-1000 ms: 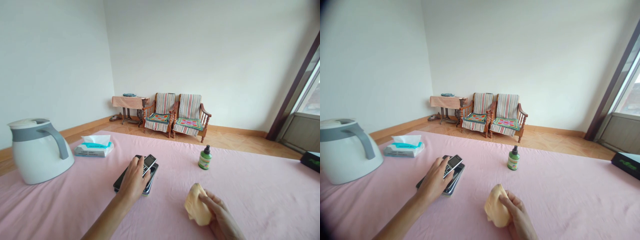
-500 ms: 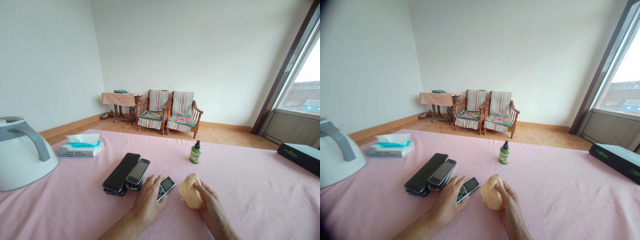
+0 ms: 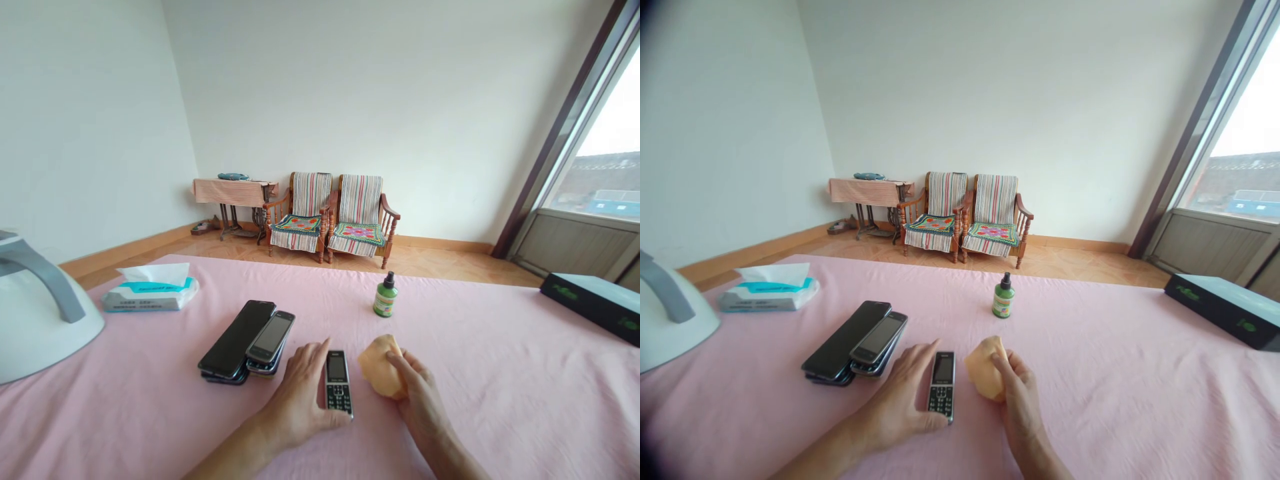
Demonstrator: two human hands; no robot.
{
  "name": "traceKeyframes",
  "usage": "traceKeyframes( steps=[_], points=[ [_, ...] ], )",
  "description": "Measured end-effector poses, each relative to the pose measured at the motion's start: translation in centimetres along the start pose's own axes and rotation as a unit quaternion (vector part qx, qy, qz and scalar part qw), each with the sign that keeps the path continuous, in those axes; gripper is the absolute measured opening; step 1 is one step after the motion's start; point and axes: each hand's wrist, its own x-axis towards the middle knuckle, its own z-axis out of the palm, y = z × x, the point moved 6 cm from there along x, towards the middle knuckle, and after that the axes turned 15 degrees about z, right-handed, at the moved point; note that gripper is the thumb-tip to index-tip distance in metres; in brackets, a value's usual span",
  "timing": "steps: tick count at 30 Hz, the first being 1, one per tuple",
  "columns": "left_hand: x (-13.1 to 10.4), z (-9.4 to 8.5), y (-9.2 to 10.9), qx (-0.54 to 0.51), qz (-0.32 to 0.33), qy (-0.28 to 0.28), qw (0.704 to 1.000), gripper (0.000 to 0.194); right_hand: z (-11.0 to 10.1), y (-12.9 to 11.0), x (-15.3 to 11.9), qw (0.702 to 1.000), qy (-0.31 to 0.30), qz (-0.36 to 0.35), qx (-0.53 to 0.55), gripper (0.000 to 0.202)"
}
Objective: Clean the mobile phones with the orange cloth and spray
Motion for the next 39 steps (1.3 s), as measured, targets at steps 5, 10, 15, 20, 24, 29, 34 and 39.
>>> traceKeyframes(
  steps=[5,10,15,20,24,29,34,39],
  points=[
    [0.0,0.7,-1.1,0.015,0.035,-0.068,0.997,0.124,0.6,-2.9,-0.4,0.977,0.070,-0.091,-0.179,0.031],
    [0.2,0.1,-1.4,0.005,0.046,-0.072,0.996,0.120,5.0,-4.5,-0.8,0.873,0.096,-0.230,-0.418,0.022],
    [0.0,-0.3,-1.6,-0.016,0.045,-0.057,0.997,0.116,6.8,-3.4,-0.4,0.874,0.078,-0.222,-0.426,0.022],
    [0.2,-2.3,-0.4,-0.069,0.054,0.145,0.986,0.049,5.8,-2.4,-0.4,0.928,0.040,-0.136,-0.344,0.030],
    [0.2,-2.0,0.6,-0.149,0.030,0.195,0.969,0.007,5.7,-1.2,-0.8,0.957,-0.004,-0.071,-0.280,0.034],
    [0.3,-0.2,0.9,-0.301,0.006,0.167,0.939,0.013,5.9,0.2,-1.0,0.971,-0.064,-0.043,-0.226,0.031],
    [0.4,0.1,0.4,-0.372,-0.017,0.174,0.912,0.028,6.3,1.1,-1.2,0.980,-0.125,-0.002,-0.156,0.025],
    [0.4,0.3,0.1,-0.425,-0.051,0.167,0.888,0.035,6.7,1.7,-1.3,0.977,-0.143,0.028,-0.155,0.025]
  ],
)
